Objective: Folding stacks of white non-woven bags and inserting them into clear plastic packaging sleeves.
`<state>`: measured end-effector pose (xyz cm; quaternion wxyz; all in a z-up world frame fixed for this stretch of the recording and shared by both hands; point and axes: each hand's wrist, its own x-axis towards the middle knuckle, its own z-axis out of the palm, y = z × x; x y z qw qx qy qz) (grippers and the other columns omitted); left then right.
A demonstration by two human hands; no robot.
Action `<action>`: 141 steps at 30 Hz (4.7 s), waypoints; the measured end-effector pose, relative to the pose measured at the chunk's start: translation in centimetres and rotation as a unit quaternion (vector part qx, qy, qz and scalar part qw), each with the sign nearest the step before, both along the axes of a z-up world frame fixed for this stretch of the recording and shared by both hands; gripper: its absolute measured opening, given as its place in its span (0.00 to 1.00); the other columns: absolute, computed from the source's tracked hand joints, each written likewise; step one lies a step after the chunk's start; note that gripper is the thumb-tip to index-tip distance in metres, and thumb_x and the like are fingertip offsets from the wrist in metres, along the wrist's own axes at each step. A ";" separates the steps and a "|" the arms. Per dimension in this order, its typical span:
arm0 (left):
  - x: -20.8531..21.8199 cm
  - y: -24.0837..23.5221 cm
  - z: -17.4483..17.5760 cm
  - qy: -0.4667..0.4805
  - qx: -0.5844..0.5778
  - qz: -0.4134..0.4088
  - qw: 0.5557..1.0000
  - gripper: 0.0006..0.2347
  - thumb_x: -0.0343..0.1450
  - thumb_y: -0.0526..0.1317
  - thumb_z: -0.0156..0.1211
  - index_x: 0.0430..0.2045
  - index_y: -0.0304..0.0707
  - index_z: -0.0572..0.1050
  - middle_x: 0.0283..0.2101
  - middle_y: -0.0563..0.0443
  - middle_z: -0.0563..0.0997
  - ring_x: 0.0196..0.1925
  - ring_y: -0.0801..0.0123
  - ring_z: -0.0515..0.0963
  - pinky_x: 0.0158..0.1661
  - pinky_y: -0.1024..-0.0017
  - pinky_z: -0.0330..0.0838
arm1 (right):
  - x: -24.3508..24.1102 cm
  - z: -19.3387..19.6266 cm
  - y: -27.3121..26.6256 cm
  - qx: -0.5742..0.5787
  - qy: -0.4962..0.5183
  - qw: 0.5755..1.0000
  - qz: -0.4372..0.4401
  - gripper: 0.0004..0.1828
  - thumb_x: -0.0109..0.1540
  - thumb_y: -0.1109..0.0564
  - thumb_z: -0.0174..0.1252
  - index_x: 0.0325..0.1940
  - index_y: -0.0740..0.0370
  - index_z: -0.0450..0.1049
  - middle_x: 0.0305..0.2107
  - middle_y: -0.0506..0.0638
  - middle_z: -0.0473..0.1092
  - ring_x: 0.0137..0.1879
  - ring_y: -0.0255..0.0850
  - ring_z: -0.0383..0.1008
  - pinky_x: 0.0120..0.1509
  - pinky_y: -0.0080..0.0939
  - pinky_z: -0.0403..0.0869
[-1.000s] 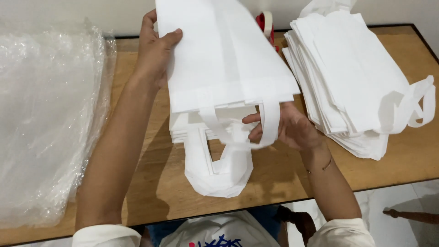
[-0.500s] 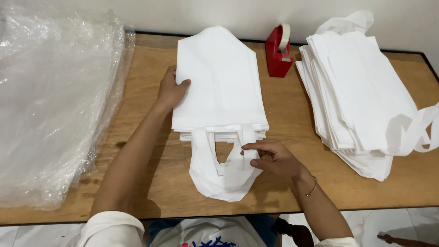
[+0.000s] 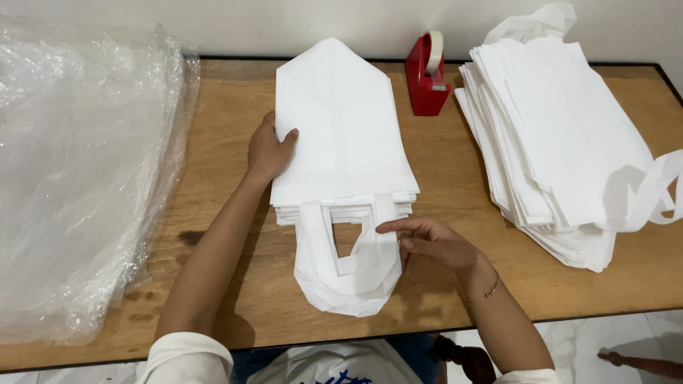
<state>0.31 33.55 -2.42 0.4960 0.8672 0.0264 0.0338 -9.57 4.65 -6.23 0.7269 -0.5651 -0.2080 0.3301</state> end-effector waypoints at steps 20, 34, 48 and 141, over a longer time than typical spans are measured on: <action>2.6 2.5 -7.7 -0.112 -0.130 0.041 0.984 0.15 0.63 0.35 0.55 0.41 0.24 0.67 0.29 0.44 0.66 0.30 0.69 0.68 0.30 0.72 0.68 | 0.8 1.4 1.2 -0.207 -0.209 0.878 -0.377 0.09 0.55 0.62 0.51 0.38 0.64 0.72 0.11 0.51 0.62 0.18 0.33 0.60 0.22 0.31 0.62; 2.4 2.5 -7.5 -0.115 -0.139 0.020 0.983 0.15 0.64 0.33 0.50 0.44 0.24 0.65 0.28 0.44 0.67 0.32 0.66 0.69 0.32 0.70 0.67 | 2.1 1.7 2.6 -0.332 -0.287 0.821 -0.365 0.15 0.58 0.55 0.49 0.46 0.63 0.68 0.44 0.62 0.62 0.50 0.54 0.63 0.55 0.51 0.62; 2.3 2.5 -7.4 -0.105 -0.153 0.032 0.982 0.16 0.64 0.34 0.52 0.45 0.25 0.65 0.25 0.49 0.67 0.29 0.71 0.67 0.30 0.74 0.66 | 2.5 1.5 2.5 -0.331 -0.307 0.823 -0.345 0.16 0.58 0.54 0.48 0.48 0.64 0.66 0.44 0.63 0.61 0.52 0.54 0.62 0.55 0.54 0.62; 7.0 -18.6 4.7 -0.031 -0.416 -0.293 0.860 0.26 0.68 0.55 0.49 0.55 0.45 0.51 0.53 0.42 0.64 0.52 0.53 0.68 0.51 0.57 0.63 | 0.9 10.7 -8.4 0.168 -0.031 0.877 -0.449 0.20 0.58 0.53 0.41 0.52 0.65 0.62 0.44 0.60 0.66 0.47 0.49 0.68 0.58 0.55 0.63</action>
